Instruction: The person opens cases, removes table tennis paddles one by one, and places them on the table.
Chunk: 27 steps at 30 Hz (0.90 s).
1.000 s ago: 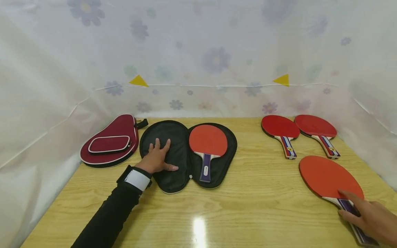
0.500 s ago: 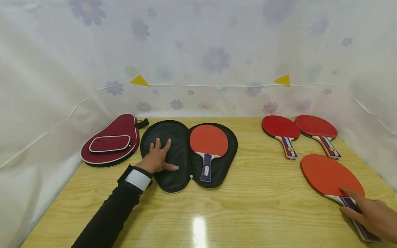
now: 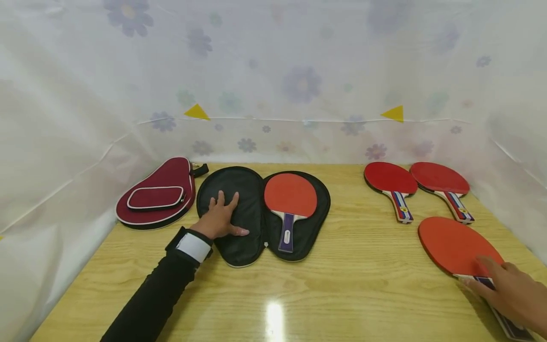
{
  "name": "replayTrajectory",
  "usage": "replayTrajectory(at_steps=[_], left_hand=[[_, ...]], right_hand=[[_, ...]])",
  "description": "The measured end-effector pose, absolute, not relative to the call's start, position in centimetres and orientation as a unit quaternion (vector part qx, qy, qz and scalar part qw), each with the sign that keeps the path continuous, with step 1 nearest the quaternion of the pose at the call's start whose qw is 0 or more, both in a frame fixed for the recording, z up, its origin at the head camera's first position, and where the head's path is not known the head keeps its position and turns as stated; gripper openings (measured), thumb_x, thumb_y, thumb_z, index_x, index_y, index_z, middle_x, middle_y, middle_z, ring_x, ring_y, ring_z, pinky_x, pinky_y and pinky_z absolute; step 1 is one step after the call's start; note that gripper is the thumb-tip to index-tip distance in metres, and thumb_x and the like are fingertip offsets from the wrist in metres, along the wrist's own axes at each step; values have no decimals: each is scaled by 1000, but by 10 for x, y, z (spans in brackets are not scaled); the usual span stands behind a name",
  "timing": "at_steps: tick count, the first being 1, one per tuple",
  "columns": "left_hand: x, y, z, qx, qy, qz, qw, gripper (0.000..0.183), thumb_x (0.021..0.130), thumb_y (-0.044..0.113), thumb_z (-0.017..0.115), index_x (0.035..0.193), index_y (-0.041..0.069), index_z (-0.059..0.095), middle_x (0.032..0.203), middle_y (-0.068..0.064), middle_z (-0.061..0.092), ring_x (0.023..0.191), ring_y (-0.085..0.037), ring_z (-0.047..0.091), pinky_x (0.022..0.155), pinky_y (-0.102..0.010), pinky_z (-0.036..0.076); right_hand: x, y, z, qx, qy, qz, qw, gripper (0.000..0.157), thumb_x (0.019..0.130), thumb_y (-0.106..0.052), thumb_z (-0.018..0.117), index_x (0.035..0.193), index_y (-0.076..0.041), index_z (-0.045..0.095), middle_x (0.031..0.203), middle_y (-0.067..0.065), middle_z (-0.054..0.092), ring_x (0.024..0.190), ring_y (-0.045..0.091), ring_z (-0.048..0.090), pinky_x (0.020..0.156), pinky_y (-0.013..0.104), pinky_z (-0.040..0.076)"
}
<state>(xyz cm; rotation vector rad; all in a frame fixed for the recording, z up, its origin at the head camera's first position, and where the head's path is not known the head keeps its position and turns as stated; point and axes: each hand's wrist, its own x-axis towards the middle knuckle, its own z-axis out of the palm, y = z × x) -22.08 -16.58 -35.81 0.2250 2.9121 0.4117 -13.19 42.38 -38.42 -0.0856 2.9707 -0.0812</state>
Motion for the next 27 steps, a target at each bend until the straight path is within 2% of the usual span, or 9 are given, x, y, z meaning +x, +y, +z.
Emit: replayTrajectory(at_steps=[3, 5, 6, 9, 12, 19, 21, 23, 27], left_hand=[[-220, -166, -359, 74, 983, 139, 95, 110, 85, 45, 81, 161, 3, 14, 158, -42, 1, 141, -66, 9, 107, -70, 31], [-219, -166, -359, 72, 983, 141, 96, 109, 85, 45, 80, 161, 4, 14, 159, -41, 1, 141, -65, 9, 107, -70, 31], [-219, -166, -359, 71, 983, 141, 96, 109, 85, 45, 80, 161, 4, 14, 158, -41, 1, 141, -65, 9, 107, -70, 31], [-219, -165, -359, 65, 983, 142, 97, 109, 85, 45, 80, 162, 5, 14, 159, -40, 1, 142, -64, 8, 107, -70, 30], [-220, -163, -359, 63, 984, 140, 95, 109, 85, 45, 80, 162, 6, 13, 160, -38, 0, 143, -63, 8, 107, -70, 31], [-220, -163, -358, 54, 985, 136, 95, 110, 84, 46, 81, 162, 8, 14, 161, -37, 1, 145, -61, 8, 106, -70, 32], [-220, -164, -357, 51, 985, 134, 94, 110, 84, 46, 81, 162, 8, 14, 161, -37, 1, 145, -60, 8, 106, -70, 32], [-219, -164, -356, 48, 985, 133, 95, 110, 84, 46, 81, 162, 9, 14, 161, -36, 1, 145, -60, 8, 107, -70, 32], [-218, -161, -354, 42, 985, 136, 97, 110, 83, 46, 81, 163, 10, 15, 162, -35, 2, 146, -59, 8, 106, -70, 32]], right_hand=[[-133, 398, -371, -37, 999, -32, 4, 69, 96, -41, 68, 117, 20, 46, 91, 43, 48, 77, 51, 54, 58, 60, 48], [-137, 377, -361, -61, 997, -44, -20, 64, 96, -38, 68, 117, 20, 49, 94, 41, 52, 79, 48, 57, 61, 59, 49], [-140, 367, -357, -80, 995, -50, -24, 59, 97, -37, 68, 115, 17, 52, 91, 35, 54, 77, 43, 58, 60, 56, 49], [-149, 328, -346, -128, 988, -88, -11, 59, 98, -40, 66, 122, 14, 57, 90, 20, 62, 79, 32, 62, 64, 48, 51], [-156, 286, -339, -155, 979, -128, 24, 57, 97, -41, 66, 126, 7, 59, 89, 6, 62, 77, 20, 59, 61, 38, 49], [-166, 193, -338, -221, 950, -213, 56, 49, 96, -36, 69, 126, 2, 63, 81, 0, 61, 71, 13, 55, 60, 32, 47], [-170, 170, -340, -227, 945, -231, 56, 43, 96, -36, 69, 119, 0, 66, 73, -1, 58, 65, 12, 53, 58, 31, 44], [-175, 151, -342, -229, 939, -253, 50, 34, 97, -36, 68, 102, -2, 67, 63, -3, 49, 58, 12, 46, 54, 29, 38], [-183, 124, -348, -232, 930, -282, 28, 36, 96, -35, 69, 76, -9, 55, 55, -6, 32, 49, 10, 34, 49, 27, 27]])
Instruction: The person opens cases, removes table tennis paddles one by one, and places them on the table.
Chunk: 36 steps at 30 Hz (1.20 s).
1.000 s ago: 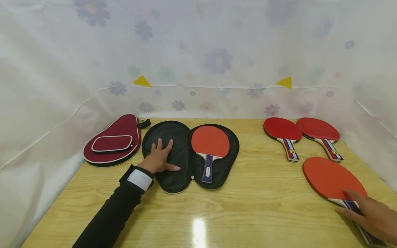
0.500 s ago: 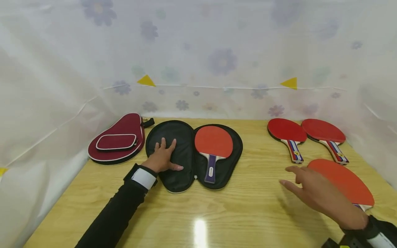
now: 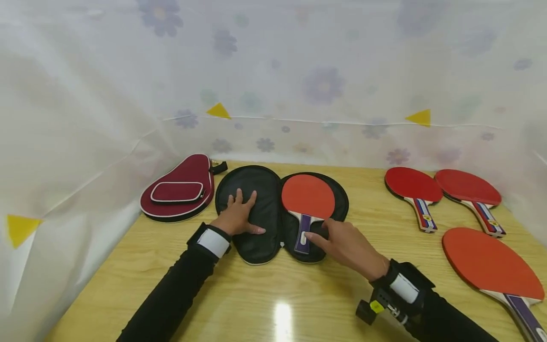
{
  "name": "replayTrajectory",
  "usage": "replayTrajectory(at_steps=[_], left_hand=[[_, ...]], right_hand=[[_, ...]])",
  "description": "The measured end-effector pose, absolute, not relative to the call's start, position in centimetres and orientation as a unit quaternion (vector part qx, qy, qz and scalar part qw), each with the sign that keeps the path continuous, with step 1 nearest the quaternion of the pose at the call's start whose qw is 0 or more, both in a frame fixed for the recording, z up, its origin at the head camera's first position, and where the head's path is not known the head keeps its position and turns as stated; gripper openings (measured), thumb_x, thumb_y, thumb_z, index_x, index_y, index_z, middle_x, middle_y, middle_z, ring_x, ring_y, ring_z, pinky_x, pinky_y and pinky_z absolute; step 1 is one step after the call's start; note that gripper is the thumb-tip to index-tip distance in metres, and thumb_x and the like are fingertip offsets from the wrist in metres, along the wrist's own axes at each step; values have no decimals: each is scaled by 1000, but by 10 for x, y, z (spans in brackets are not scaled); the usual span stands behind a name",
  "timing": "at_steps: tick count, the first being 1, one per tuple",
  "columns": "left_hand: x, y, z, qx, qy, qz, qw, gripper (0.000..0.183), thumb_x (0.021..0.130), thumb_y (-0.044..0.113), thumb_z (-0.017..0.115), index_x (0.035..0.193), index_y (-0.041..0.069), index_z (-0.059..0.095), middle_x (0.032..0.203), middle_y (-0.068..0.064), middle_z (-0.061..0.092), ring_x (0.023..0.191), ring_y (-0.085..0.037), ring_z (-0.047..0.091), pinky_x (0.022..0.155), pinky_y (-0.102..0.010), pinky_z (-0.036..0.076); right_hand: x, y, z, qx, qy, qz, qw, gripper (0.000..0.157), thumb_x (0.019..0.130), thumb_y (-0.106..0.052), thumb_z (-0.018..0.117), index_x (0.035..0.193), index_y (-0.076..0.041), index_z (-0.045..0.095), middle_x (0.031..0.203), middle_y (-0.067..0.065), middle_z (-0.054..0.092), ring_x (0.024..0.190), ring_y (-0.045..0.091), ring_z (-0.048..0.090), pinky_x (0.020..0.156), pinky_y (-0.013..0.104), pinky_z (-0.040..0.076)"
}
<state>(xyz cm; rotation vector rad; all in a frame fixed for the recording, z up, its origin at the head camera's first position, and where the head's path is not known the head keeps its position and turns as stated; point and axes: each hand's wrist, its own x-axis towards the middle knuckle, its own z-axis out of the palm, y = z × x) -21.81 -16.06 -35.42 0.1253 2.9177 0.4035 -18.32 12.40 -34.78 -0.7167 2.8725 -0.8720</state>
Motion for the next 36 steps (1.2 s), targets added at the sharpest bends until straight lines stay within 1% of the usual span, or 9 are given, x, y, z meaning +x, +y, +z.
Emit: replayTrajectory(at_steps=[2, 6, 7, 12, 16, 22, 28, 32, 36], left_hand=[[-219, -157, -355, 41, 985, 136, 97, 110, 83, 47, 81, 163, 11, 15, 163, -34, 2, 147, -58, 8, 106, -70, 33], [-221, -155, -357, 39, 985, 134, 97, 110, 82, 47, 81, 163, 12, 15, 163, -33, 2, 147, -57, 8, 106, -69, 34], [-222, -155, -357, 38, 986, 133, 97, 110, 82, 47, 81, 163, 12, 15, 163, -33, 2, 147, -56, 8, 106, -69, 34], [-223, -157, -359, 43, 985, 133, 97, 110, 82, 47, 82, 163, 11, 16, 163, -34, 2, 147, -57, 8, 106, -70, 33], [-225, -158, -361, 44, 985, 134, 97, 111, 82, 48, 81, 163, 12, 15, 163, -33, 1, 147, -57, 7, 107, -70, 32], [-225, -159, -361, 44, 985, 135, 93, 111, 82, 48, 81, 163, 11, 15, 163, -34, 1, 146, -58, 8, 106, -71, 32], [-225, -160, -362, 46, 986, 130, 93, 111, 82, 48, 81, 163, 11, 15, 162, -35, 1, 146, -58, 8, 105, -71, 33], [-226, -161, -363, 47, 986, 130, 96, 111, 82, 49, 81, 163, 11, 14, 162, -34, 1, 146, -58, 8, 106, -71, 32], [-226, -161, -364, 46, 986, 131, 95, 111, 82, 49, 81, 163, 11, 14, 162, -34, 0, 146, -58, 7, 106, -71, 32]], right_hand=[[-186, 117, -352, -236, 931, -279, 8, 45, 95, -35, 71, 65, -11, 48, 53, -8, 26, 46, 8, 28, 47, 25, 21], [-193, 105, -359, -226, 942, -249, -13, 59, 94, -35, 72, 51, -15, 36, 51, -9, 21, 44, 7, 24, 45, 23, 16], [-195, 102, -361, -215, 946, -244, -11, 59, 94, -35, 72, 51, -15, 37, 51, -8, 22, 43, 7, 26, 44, 23, 17], [-208, 90, -366, -150, 958, -244, 27, 50, 94, -32, 70, 54, -11, 48, 52, -5, 36, 45, 11, 39, 42, 23, 28], [-217, 85, -368, -155, 955, -250, 39, 44, 93, -27, 67, 56, -8, 54, 51, -3, 44, 43, 12, 46, 40, 25, 34], [-224, 85, -368, -150, 940, -294, 81, 38, 91, -14, 63, 54, -8, 58, 50, 1, 57, 38, 14, 56, 41, 24, 43], [-221, 95, -369, -144, 933, -322, 77, 40, 89, -11, 66, 52, -9, 51, 45, -1, 50, 37, 13, 51, 39, 22, 36], [-218, 99, -369, -154, 938, -307, 46, 40, 87, -11, 65, 52, -11, 45, 47, -6, 36, 40, 9, 41, 40, 22, 29], [-213, 101, -362, -161, 943, -289, 12, 34, 85, -12, 65, 56, -8, 50, 51, -4, 36, 43, 11, 43, 42, 23, 33]])
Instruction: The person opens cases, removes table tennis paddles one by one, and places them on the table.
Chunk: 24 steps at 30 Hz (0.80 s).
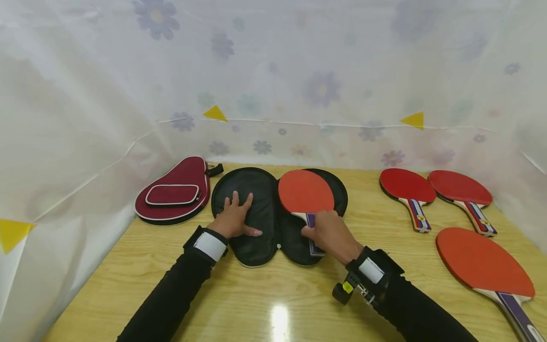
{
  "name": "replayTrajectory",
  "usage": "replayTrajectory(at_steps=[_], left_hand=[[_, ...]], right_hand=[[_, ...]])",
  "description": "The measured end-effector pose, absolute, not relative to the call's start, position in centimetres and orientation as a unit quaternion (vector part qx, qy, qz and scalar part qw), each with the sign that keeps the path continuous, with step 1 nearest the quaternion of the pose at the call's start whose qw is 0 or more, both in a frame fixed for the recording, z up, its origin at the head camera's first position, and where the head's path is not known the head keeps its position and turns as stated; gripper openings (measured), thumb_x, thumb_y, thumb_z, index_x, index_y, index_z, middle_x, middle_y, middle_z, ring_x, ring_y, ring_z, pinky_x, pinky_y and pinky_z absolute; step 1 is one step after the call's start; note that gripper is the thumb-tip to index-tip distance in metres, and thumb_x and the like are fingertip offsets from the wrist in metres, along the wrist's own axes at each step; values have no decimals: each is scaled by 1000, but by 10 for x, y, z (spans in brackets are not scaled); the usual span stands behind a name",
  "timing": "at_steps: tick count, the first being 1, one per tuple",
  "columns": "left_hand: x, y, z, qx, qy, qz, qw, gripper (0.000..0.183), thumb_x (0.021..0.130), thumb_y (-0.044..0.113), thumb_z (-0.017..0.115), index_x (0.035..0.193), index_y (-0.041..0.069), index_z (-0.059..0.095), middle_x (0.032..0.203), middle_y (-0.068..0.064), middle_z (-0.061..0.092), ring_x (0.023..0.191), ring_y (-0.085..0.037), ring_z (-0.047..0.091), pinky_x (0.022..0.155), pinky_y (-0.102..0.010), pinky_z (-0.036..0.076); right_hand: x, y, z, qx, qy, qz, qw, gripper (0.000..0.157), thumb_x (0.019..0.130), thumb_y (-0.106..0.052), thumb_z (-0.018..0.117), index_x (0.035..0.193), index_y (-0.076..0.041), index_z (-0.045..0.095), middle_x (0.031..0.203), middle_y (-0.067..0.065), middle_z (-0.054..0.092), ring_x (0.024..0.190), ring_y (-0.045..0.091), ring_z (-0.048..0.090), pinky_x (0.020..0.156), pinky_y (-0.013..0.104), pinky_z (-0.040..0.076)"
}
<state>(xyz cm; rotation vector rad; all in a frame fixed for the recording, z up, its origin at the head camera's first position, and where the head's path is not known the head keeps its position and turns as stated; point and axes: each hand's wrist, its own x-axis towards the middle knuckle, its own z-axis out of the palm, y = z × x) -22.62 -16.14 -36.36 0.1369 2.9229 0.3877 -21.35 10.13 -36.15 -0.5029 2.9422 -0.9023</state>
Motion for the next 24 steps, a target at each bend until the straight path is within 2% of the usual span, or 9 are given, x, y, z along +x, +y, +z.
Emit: replayTrajectory(at_steps=[3, 8, 15, 21, 24], left_hand=[[-226, -162, -363, 44, 986, 133, 92, 111, 82, 48, 81, 163, 11, 14, 162, -34, 0, 146, -58, 7, 105, -72, 32], [-225, -160, -362, 43, 986, 132, 94, 111, 82, 48, 81, 163, 11, 15, 162, -35, 1, 146, -58, 7, 106, -72, 32], [-226, -158, -363, 48, 985, 137, 97, 110, 83, 47, 81, 163, 11, 14, 162, -35, 0, 146, -58, 7, 106, -72, 31], [-224, -160, -363, 54, 986, 132, 90, 110, 83, 46, 81, 162, 9, 14, 161, -36, 1, 145, -60, 8, 105, -73, 32], [-225, -161, -363, 54, 986, 131, 91, 110, 83, 46, 81, 162, 9, 14, 161, -37, 1, 145, -60, 8, 105, -73, 32]], right_hand=[[-209, 104, -352, -160, 945, -284, 5, 31, 86, -13, 64, 58, -6, 53, 52, -3, 38, 44, 12, 46, 43, 24, 37], [-203, 115, -339, -143, 950, -279, 18, 32, 88, -14, 62, 59, -6, 50, 52, -3, 33, 42, 13, 40, 43, 24, 31], [-196, 143, -330, -113, 950, -290, 29, 21, 90, -13, 61, 76, 0, 55, 53, 4, 47, 43, 17, 52, 44, 27, 42], [-189, 169, -329, -110, 958, -265, 14, 20, 90, -14, 62, 79, 0, 54, 54, 5, 49, 44, 16, 51, 45, 30, 41], [-183, 181, -329, -103, 960, -258, 18, 20, 91, -14, 63, 88, 3, 53, 56, 6, 50, 45, 16, 51, 46, 31, 43]])
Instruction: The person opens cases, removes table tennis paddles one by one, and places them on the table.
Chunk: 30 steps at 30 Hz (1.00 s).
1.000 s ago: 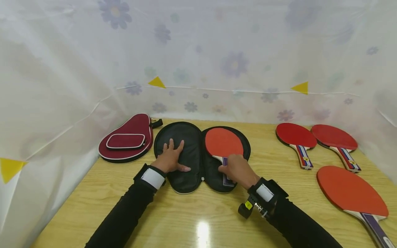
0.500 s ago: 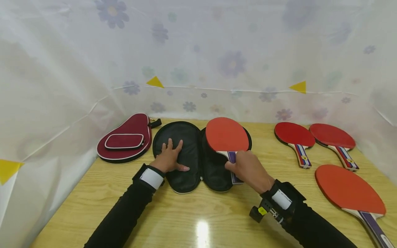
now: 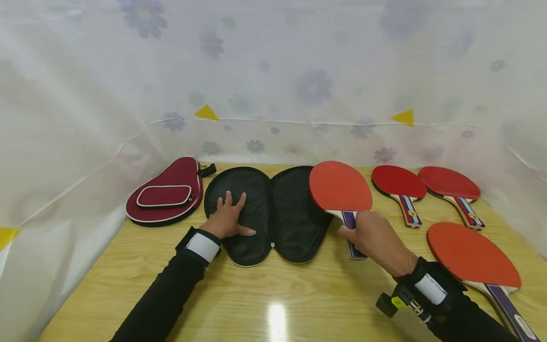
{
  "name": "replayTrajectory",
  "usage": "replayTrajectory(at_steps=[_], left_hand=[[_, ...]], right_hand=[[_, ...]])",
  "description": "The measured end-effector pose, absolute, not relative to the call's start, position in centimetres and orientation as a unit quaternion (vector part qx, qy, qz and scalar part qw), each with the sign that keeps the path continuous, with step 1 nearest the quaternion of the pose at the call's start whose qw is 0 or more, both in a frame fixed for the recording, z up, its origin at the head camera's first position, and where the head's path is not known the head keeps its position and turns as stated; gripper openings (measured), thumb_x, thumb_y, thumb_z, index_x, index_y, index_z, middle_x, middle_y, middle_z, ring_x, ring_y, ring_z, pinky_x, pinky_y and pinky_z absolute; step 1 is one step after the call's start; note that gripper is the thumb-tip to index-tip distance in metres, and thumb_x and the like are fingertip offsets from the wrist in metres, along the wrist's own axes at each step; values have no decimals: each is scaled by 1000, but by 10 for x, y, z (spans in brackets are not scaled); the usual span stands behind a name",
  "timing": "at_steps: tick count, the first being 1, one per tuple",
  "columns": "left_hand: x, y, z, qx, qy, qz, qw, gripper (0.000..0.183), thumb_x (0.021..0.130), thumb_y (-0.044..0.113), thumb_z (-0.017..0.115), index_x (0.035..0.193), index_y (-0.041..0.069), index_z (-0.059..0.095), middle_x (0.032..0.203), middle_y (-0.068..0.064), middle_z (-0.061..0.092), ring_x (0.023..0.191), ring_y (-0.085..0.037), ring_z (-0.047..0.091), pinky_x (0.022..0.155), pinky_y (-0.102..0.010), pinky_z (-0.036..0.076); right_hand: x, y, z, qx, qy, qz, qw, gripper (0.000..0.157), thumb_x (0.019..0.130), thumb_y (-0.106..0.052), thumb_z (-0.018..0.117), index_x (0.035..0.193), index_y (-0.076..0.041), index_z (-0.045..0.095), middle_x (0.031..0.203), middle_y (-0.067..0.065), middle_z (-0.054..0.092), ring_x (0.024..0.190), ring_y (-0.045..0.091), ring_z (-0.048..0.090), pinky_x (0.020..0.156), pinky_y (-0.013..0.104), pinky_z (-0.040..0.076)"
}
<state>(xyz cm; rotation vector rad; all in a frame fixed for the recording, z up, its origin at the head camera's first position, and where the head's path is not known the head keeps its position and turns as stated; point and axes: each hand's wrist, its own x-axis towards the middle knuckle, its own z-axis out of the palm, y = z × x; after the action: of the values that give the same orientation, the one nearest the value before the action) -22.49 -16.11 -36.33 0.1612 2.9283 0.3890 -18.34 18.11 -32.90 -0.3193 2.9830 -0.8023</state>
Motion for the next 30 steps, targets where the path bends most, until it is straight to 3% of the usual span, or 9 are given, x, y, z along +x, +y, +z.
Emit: replayTrajectory(at_steps=[6, 9, 16, 30], left_hand=[[-224, -161, -362, 52, 985, 134, 95, 110, 84, 46, 80, 163, 9, 12, 161, -37, -1, 145, -60, 6, 105, -73, 31], [-224, -161, -360, 53, 985, 136, 94, 110, 84, 45, 80, 162, 8, 12, 161, -37, -1, 145, -61, 6, 105, -73, 31], [-225, -161, -360, 58, 985, 132, 95, 109, 85, 44, 80, 162, 7, 12, 161, -37, -2, 144, -62, 5, 105, -73, 31], [-226, -160, -365, 62, 985, 128, 95, 110, 85, 45, 79, 162, 7, 12, 160, -39, -1, 144, -63, 6, 105, -73, 31]], right_hand=[[-175, 204, -335, -101, 962, -252, 7, 31, 91, -12, 64, 106, 8, 45, 58, 6, 49, 46, 16, 51, 46, 33, 42], [-172, 214, -339, -92, 965, -246, 6, 34, 90, -12, 65, 107, 8, 42, 58, 5, 48, 45, 16, 51, 46, 33, 42], [-163, 235, -347, -26, 973, -214, 88, 28, 92, -19, 65, 86, 5, 53, 59, 7, 54, 48, 16, 55, 48, 31, 45], [-148, 256, -377, 27, 967, -186, 174, 31, 95, -24, 65, 82, 3, 57, 63, 7, 56, 54, 16, 56, 51, 27, 44]])
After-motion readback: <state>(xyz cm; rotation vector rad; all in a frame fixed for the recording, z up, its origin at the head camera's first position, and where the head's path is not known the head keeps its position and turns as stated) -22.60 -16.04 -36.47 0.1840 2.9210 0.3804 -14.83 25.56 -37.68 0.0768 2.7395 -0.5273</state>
